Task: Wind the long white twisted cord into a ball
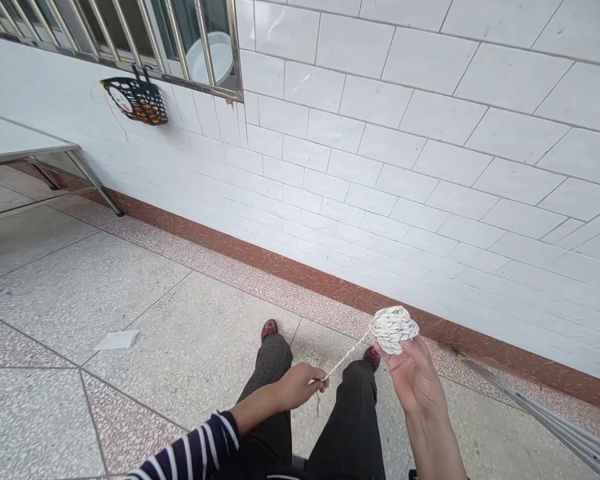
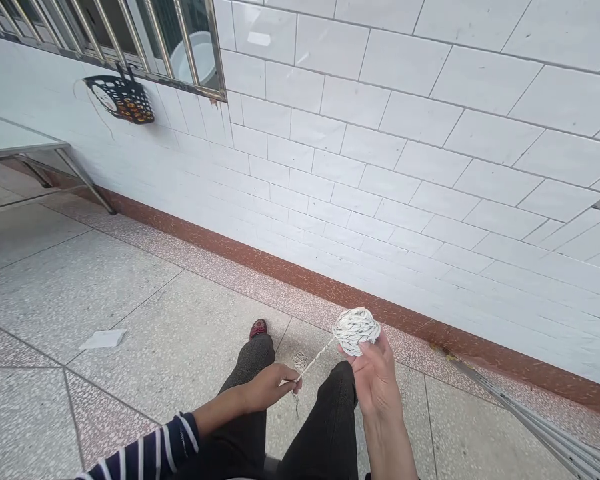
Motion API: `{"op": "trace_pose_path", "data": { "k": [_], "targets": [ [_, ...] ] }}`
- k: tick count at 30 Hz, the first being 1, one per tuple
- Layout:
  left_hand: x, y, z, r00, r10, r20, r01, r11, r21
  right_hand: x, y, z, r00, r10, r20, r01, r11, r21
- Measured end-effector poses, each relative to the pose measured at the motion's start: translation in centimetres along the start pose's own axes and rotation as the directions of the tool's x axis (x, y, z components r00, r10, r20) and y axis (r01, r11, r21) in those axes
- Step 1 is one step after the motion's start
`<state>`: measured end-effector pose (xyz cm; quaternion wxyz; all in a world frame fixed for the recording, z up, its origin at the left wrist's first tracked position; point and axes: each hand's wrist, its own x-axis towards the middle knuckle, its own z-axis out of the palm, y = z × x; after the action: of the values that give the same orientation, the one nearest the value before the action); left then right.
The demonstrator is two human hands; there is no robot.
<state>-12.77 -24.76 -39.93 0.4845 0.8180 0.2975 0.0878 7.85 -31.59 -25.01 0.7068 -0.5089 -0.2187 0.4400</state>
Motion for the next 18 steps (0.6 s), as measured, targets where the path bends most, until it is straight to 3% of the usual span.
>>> {"op": "trace_pose_path", "data": {
  "k": [2, 7, 12, 15, 18],
  "targets": [
    [0.5, 0.1, -0.6, 0.998, -0.007, -0.057, 0.006, 1.0, -0.017, -0.1, -0.2, 0.4, 0.998, 0.031, 0.058, -0.03, 1.0, -0.007],
    [2.2, 2.8, -2.4, 0.993, 0.065, -0.097, -0.088, 0.963, -0.253, -1.1, -0.2, 1.9, 0.986, 0.047, 0.158, -0.022, 0.988, -0.156],
    [4.5, 6.0, -4.0, 0.917, 0.208, -0.341, -0.275, 0.948, -0.159, -1.7, 0.3, 3.2, 0.987, 0.058, 0.152, -0.022, 0.973, -0.23],
    [4.9, 6.3, -4.1, 0.924, 0.248, -0.292, -0.306, 0.936, -0.172, -1.5, 0.2, 3.1, 0.987, 0.032, 0.157, 0.005, 0.973, -0.231],
    [4.4, 5.4, -3.6, 0.969, 0.141, -0.201, -0.181, 0.963, -0.197, -0.8, -0.2, 2.4, 0.984, -0.059, 0.167, 0.116, 0.929, -0.353]
  ]
}}
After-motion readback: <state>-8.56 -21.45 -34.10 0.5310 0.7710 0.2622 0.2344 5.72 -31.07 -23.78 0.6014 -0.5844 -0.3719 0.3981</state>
